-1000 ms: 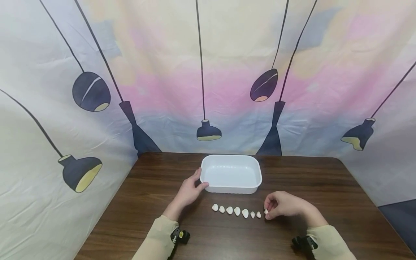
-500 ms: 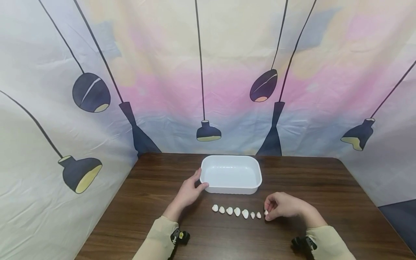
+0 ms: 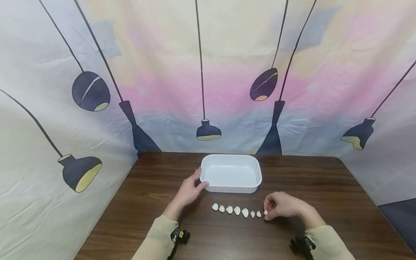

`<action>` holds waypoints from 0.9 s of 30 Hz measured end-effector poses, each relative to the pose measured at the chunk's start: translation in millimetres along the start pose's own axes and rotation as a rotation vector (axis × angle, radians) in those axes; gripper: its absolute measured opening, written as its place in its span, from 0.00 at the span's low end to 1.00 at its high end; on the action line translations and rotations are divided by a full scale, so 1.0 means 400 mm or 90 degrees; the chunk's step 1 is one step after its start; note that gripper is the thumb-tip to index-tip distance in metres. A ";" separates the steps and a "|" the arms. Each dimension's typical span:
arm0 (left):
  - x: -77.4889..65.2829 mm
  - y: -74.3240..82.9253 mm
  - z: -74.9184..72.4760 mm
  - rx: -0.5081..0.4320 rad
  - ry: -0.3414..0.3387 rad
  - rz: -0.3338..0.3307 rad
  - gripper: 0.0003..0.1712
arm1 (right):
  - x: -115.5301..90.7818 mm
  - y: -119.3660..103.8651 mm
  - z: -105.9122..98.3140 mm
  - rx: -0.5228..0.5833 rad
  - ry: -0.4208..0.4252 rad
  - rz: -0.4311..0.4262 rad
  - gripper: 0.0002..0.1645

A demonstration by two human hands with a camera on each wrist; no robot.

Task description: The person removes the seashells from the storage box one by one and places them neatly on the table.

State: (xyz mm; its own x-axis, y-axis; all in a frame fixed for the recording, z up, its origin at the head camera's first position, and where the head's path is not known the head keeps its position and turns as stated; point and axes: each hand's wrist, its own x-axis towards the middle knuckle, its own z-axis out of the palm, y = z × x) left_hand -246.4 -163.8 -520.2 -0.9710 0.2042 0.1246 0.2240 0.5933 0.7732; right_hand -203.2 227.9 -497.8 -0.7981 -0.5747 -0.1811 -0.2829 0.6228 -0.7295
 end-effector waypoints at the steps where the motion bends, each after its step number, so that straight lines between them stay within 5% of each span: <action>1: 0.000 0.001 0.000 0.000 0.001 0.003 0.44 | 0.001 0.000 0.001 -0.004 0.001 -0.001 0.17; 27: -0.001 0.004 -0.001 0.008 0.003 0.004 0.43 | 0.001 -0.014 0.018 -0.032 0.032 -0.003 0.18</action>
State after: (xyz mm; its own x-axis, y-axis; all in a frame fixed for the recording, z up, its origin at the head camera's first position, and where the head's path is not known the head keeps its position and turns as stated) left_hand -245.7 -163.4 -518.8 -0.9699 0.2040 0.1331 0.2314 0.6017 0.7644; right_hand -198.0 220.5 -498.3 -0.8224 -0.5506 -0.1434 -0.3120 0.6472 -0.6956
